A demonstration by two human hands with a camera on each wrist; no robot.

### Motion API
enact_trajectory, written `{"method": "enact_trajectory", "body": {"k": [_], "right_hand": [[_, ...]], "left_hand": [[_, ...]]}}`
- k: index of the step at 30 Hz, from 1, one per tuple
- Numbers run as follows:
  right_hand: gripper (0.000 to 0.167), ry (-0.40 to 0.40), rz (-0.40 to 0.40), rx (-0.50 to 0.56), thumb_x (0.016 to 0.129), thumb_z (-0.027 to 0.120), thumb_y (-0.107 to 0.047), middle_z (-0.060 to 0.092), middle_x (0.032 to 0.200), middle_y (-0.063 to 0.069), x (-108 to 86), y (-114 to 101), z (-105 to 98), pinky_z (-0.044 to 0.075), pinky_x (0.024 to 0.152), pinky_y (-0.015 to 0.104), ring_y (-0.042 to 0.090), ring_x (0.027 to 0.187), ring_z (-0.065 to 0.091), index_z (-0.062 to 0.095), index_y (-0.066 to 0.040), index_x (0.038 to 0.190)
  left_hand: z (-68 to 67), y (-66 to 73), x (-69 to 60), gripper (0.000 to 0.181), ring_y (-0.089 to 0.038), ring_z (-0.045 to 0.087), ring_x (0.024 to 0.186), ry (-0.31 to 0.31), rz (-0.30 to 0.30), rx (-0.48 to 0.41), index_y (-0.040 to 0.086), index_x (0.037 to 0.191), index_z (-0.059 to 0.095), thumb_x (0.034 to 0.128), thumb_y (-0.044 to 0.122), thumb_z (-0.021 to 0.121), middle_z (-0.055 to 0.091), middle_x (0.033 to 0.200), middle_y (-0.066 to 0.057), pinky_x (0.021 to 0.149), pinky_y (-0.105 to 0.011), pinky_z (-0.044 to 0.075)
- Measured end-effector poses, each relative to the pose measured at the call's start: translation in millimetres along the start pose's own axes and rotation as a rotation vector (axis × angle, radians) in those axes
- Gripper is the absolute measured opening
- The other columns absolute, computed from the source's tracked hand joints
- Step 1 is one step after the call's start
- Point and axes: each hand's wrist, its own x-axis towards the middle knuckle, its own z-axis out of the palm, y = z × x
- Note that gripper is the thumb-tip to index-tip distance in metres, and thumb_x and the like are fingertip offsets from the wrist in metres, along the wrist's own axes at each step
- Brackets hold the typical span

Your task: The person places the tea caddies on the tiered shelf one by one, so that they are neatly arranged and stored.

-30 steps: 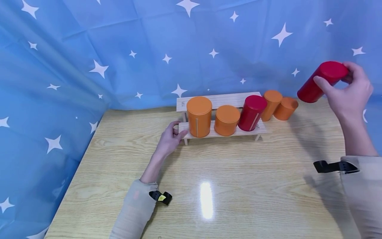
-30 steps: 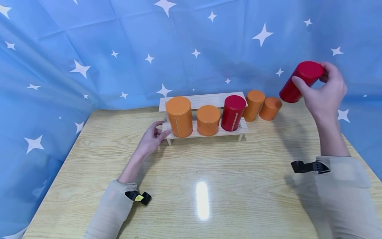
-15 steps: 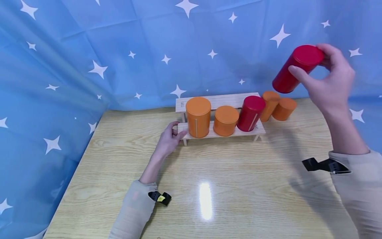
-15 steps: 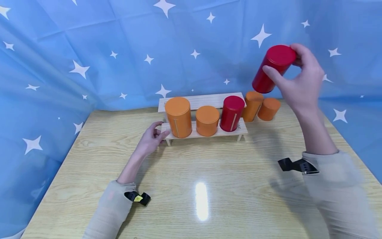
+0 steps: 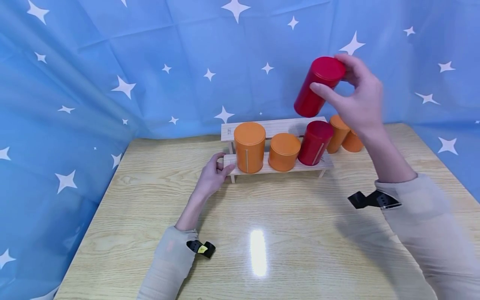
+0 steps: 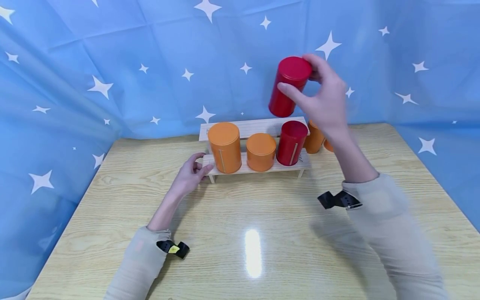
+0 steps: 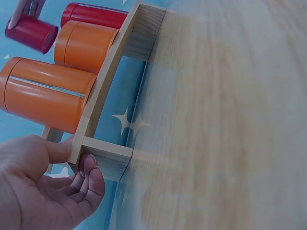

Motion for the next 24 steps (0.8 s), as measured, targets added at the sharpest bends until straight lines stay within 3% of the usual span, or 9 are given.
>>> {"method": "enact_trajectory", "body": {"k": [5, 17, 24], "right_hand": [[0.059, -0.073, 0.024, 0.045, 0.086, 0.083, -0.021, 0.067, 0.122, 0.004, 0.9, -10, 22, 0.045, 0.095, 0.024, 0.013, 0.107, 0.060, 0.059, -0.014, 0.140], [0.068, -0.250, 0.167, 0.084, 0.086, 0.081, -0.037, 0.064, 0.125, 0.003, 1.4, -20, 74, 0.048, 0.096, 0.034, 0.018, 0.113, 0.061, 0.054, -0.017, 0.145], [0.070, -0.307, 0.145, 0.097, 0.087, 0.080, -0.037, 0.063, 0.128, 0.004, 0.1, -15, 101, 0.050, 0.095, 0.036, 0.019, 0.115, 0.060, 0.051, -0.012, 0.145]], "left_hand": [[0.1, -0.3, -0.2, 0.062, -0.030, 0.064, 0.079, -0.005, -0.002, 0.002, 0.003, 0.152, 0.038, 0.1010, 0.024, 0.065, 0.056, 0.084, -0.007, 0.063, -0.028, 0.046], [-0.1, 1.2, -0.5, 0.062, -0.028, 0.063, 0.079, -0.002, -0.005, -0.002, 0.003, 0.152, 0.038, 0.1006, 0.024, 0.066, 0.057, 0.086, -0.007, 0.064, -0.028, 0.047], [0.0, 0.6, -1.0, 0.064, -0.028, 0.064, 0.079, 0.000, -0.002, 0.001, 0.002, 0.152, 0.037, 0.1004, 0.024, 0.066, 0.058, 0.087, -0.008, 0.062, -0.028, 0.047]]}}
